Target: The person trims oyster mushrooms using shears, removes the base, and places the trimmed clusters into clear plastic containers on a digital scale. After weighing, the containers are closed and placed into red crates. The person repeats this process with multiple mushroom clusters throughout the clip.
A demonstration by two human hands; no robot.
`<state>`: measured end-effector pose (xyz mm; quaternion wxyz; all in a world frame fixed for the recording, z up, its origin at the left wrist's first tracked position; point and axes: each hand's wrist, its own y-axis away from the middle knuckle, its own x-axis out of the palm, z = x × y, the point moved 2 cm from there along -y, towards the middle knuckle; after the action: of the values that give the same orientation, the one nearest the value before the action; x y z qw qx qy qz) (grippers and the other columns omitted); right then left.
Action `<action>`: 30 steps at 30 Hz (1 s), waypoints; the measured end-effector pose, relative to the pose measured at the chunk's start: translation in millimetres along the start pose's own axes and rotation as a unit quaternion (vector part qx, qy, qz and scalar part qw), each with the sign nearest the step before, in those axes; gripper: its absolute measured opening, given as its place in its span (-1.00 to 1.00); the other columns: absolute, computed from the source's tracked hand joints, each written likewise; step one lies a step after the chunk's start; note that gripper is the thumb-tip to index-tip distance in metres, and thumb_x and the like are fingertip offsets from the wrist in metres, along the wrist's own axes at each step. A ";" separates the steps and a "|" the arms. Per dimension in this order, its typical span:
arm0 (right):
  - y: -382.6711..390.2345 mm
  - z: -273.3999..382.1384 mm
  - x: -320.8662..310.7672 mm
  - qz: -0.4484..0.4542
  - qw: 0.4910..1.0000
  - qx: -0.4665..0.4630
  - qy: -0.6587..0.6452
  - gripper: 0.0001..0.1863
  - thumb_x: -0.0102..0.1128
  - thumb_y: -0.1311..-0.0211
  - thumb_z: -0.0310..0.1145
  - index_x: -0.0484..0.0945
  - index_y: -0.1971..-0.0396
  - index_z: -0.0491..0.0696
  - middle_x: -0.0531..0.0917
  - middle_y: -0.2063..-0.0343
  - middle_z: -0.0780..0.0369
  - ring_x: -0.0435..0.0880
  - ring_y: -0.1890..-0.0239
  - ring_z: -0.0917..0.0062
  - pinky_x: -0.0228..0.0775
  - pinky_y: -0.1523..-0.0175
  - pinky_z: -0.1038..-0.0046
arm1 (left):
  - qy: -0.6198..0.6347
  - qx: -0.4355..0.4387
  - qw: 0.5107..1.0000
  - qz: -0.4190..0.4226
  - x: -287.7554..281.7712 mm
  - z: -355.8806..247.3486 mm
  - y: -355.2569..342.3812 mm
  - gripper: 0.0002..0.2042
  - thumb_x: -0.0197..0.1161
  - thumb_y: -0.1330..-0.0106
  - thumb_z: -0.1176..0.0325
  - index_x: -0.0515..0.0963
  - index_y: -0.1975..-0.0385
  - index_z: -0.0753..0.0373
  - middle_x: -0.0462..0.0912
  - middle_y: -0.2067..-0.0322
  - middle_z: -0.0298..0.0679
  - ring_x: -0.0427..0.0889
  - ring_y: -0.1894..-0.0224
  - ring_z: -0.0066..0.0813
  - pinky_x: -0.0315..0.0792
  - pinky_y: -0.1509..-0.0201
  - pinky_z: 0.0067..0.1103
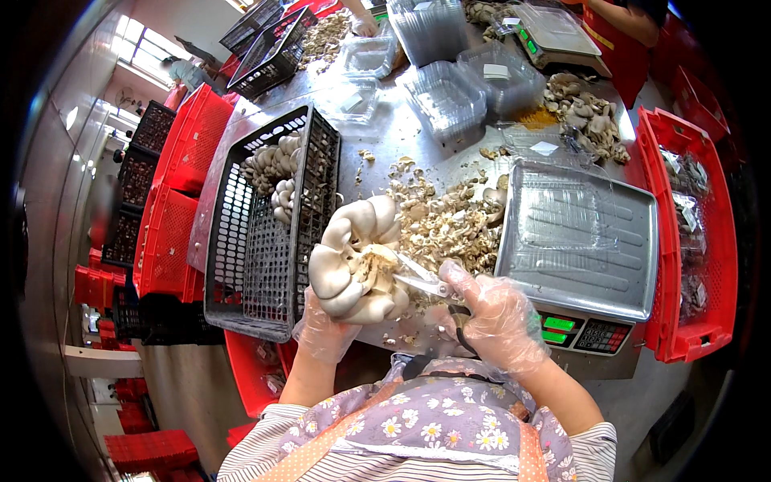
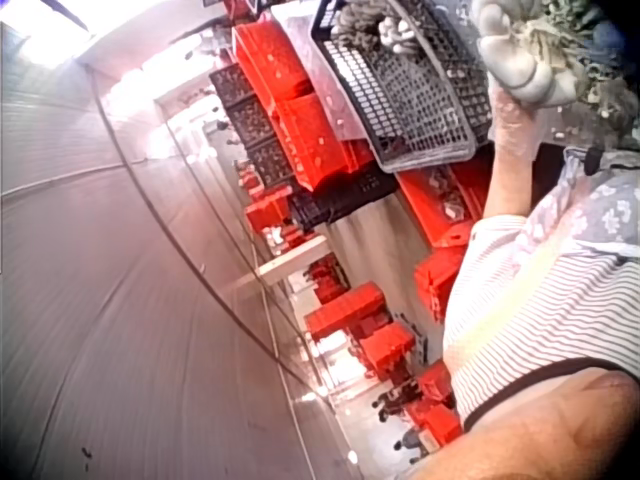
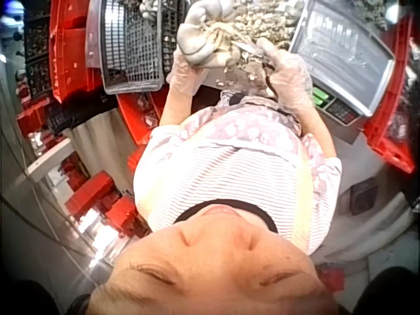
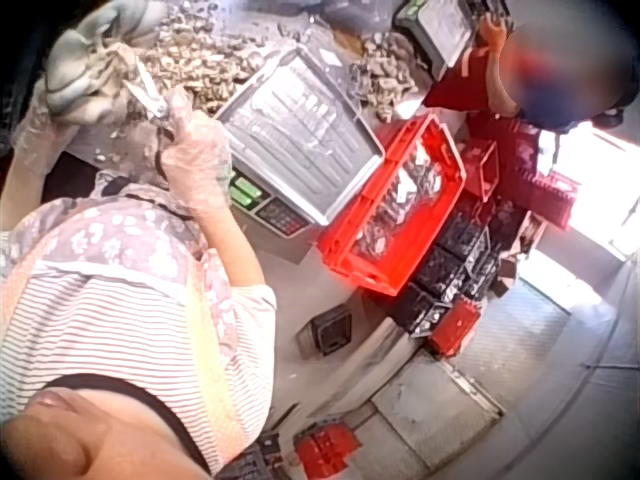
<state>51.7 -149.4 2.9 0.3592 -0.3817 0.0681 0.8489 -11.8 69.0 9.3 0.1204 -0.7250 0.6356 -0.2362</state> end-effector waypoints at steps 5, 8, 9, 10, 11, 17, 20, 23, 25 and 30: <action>-2.5 -1.0 -2.5 -0.010 0.994 -0.025 0.104 -0.44 0.48 -0.10 -0.17 0.56 -0.10 -0.01 0.66 0.45 0.07 0.69 0.33 0.26 0.49 0.26 0.17 | -0.004 0.034 0.999 0.013 4.0 -2.1 -7.6 -0.48 0.53 0.10 0.26 0.28 0.27 0.20 0.19 0.31 -0.30 0.19 0.27 -0.40 0.15 0.22 -0.49; -1.9 -2.7 2.1 0.052 0.997 0.015 -0.059 -0.47 0.47 -0.12 -0.16 0.58 -0.07 -0.02 0.68 0.39 0.08 0.69 0.30 0.23 0.50 0.23 0.22 | -0.003 0.060 0.998 0.023 6.8 0.8 -14.2 -0.48 0.53 0.09 0.26 0.28 0.27 0.20 0.19 0.32 -0.30 0.19 0.27 -0.40 0.15 0.23 -0.48; -2.2 -2.5 5.4 0.074 0.985 0.037 -0.148 -0.48 0.46 -0.13 -0.16 0.58 -0.06 -0.03 0.69 0.39 0.08 0.69 0.31 0.21 0.51 0.22 0.24 | 0.000 0.068 0.997 0.025 7.6 2.0 -16.1 -0.48 0.53 0.09 0.25 0.28 0.27 0.20 0.18 0.32 -0.30 0.19 0.27 -0.40 0.15 0.23 -0.48; -2.1 -1.1 8.4 0.097 0.965 0.059 -0.236 -0.49 0.46 -0.13 -0.15 0.59 -0.06 -0.03 0.70 0.38 0.08 0.69 0.31 0.19 0.52 0.22 0.27 | 0.001 0.077 0.997 0.027 8.9 2.3 -18.3 -0.48 0.53 0.09 0.25 0.28 0.28 0.20 0.18 0.32 -0.30 0.19 0.27 -0.40 0.15 0.23 -0.48; -0.9 1.4 12.6 0.129 0.939 0.122 -0.294 -0.50 0.46 -0.14 -0.13 0.60 -0.04 -0.04 0.71 0.33 0.07 0.69 0.29 0.14 0.52 0.18 0.31 | 0.005 0.084 0.996 0.030 10.6 4.6 -19.7 -0.48 0.53 0.09 0.25 0.28 0.28 0.20 0.18 0.32 -0.30 0.18 0.27 -0.40 0.14 0.24 -0.48; -4.9 -3.1 3.6 -0.015 0.999 -0.007 -0.034 -0.45 0.49 -0.07 -0.13 0.59 -0.08 0.06 0.63 0.47 0.14 0.65 0.37 0.22 0.47 0.29 0.22 | 0.006 0.121 0.992 0.040 13.7 7.9 -26.4 -0.48 0.54 0.07 0.23 0.27 0.29 0.20 0.18 0.33 -0.30 0.18 0.28 -0.39 0.14 0.25 -0.47; -6.3 -3.1 0.7 -0.062 0.993 -0.076 0.064 -0.48 0.47 -0.08 -0.16 0.59 -0.07 0.08 0.53 0.56 0.18 0.58 0.49 0.24 0.41 0.39 0.22 | 0.008 0.129 0.991 0.039 18.8 6.7 -27.6 -0.50 0.53 0.06 0.23 0.26 0.36 0.18 0.18 0.35 -0.30 0.18 0.31 -0.39 0.13 0.27 -0.46; -6.0 -3.7 4.1 -0.070 0.988 -0.085 0.111 -0.47 0.48 -0.08 -0.13 0.58 -0.07 0.07 0.53 0.59 0.18 0.58 0.53 0.23 0.41 0.43 0.23 | -0.006 0.132 0.991 0.030 22.3 1.1 -29.4 -0.54 0.49 0.06 0.26 0.24 0.41 0.17 0.20 0.35 -0.30 0.20 0.33 -0.39 0.15 0.28 -0.46; -2.6 -10.8 12.4 -0.072 0.987 -0.095 0.104 -0.47 0.47 -0.09 -0.11 0.57 -0.06 0.07 0.54 0.63 0.19 0.58 0.57 0.23 0.41 0.46 0.24 | -0.004 0.124 0.992 0.029 21.4 1.0 -29.4 -0.55 0.49 0.04 0.27 0.26 0.38 0.18 0.23 0.33 -0.30 0.23 0.31 -0.39 0.18 0.25 -0.46; 0.1 -3.4 17.0 -0.041 0.998 -0.056 -0.008 -0.48 0.48 -0.10 -0.08 0.56 -0.02 0.05 0.57 0.69 0.19 0.62 0.61 0.23 0.43 0.49 0.24 | -0.002 0.091 0.995 0.026 17.6 0.1 -30.2 -0.58 0.48 0.00 0.28 0.32 0.31 0.19 0.29 0.28 -0.29 0.29 0.25 -0.40 0.24 0.20 -0.46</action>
<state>46.1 -141.3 -11.4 0.3717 -0.3973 0.0018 0.8390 15.8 56.7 26.9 0.1934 -0.6946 0.6299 -0.2888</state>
